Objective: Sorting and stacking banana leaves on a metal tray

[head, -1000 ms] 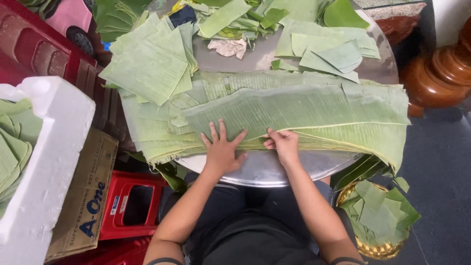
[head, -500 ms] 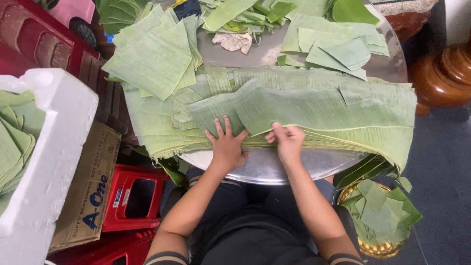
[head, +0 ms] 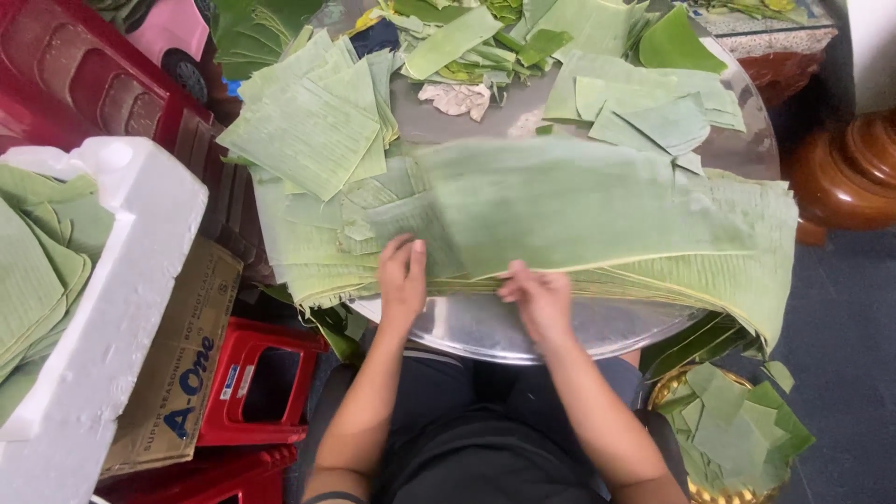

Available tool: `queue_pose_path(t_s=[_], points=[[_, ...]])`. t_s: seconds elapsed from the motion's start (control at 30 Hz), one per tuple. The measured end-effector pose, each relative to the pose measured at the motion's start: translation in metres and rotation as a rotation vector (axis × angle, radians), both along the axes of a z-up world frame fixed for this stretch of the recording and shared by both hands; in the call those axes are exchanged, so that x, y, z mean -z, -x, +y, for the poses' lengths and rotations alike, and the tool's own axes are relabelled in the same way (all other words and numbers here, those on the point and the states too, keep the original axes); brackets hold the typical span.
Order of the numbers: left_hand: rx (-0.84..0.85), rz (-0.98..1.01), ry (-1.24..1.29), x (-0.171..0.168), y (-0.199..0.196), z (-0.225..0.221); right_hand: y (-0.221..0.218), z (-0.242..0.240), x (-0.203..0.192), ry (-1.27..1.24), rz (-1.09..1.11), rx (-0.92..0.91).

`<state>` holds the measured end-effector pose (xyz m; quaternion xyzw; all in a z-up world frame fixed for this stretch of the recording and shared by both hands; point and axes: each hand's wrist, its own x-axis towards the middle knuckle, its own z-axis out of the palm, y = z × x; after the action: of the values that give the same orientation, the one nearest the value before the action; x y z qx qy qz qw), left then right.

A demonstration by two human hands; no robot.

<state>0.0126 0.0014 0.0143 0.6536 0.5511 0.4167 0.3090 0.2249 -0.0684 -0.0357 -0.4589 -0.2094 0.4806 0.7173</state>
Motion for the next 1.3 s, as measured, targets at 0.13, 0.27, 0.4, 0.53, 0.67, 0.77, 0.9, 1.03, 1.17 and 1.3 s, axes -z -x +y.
queue_pose_path(t_s=[0.13,0.27,0.4,0.53,0.67,0.77,0.9,1.03,1.17,1.3], points=[[-0.146,0.068,0.100,0.013,0.016,0.003,0.027,0.026,0.014,0.223,-0.136,-0.226],[-0.225,-0.116,0.203,0.033,0.027,0.017,0.030,0.034,0.017,0.339,-0.214,-0.339],[-0.292,-0.002,0.126,0.035,0.022,0.013,0.034,0.039,0.019,0.367,-0.192,-0.373],[-0.241,0.009,0.113,0.047,0.013,0.016,0.039,0.039,0.019,0.370,-0.191,-0.387],[-0.256,-0.227,0.138,0.042,0.007,0.017,0.034,0.037,0.021,0.380,-0.182,-0.361],[-0.234,-0.366,0.186,0.025,0.024,0.020,0.014,0.029,0.013,0.374,-0.127,-0.256],[-0.136,-0.400,0.208,0.046,0.057,0.052,-0.019,0.027,0.007,0.335,-0.086,-0.089],[-0.191,-0.396,0.185,0.095,0.066,0.080,-0.017,0.032,0.012,0.337,-0.118,-0.056],[-0.240,-0.339,0.202,0.089,0.057,0.074,-0.008,0.035,0.017,0.378,-0.122,-0.039],[-0.229,-0.304,0.159,0.108,0.063,0.082,-0.008,0.035,0.013,0.402,-0.071,-0.021]])
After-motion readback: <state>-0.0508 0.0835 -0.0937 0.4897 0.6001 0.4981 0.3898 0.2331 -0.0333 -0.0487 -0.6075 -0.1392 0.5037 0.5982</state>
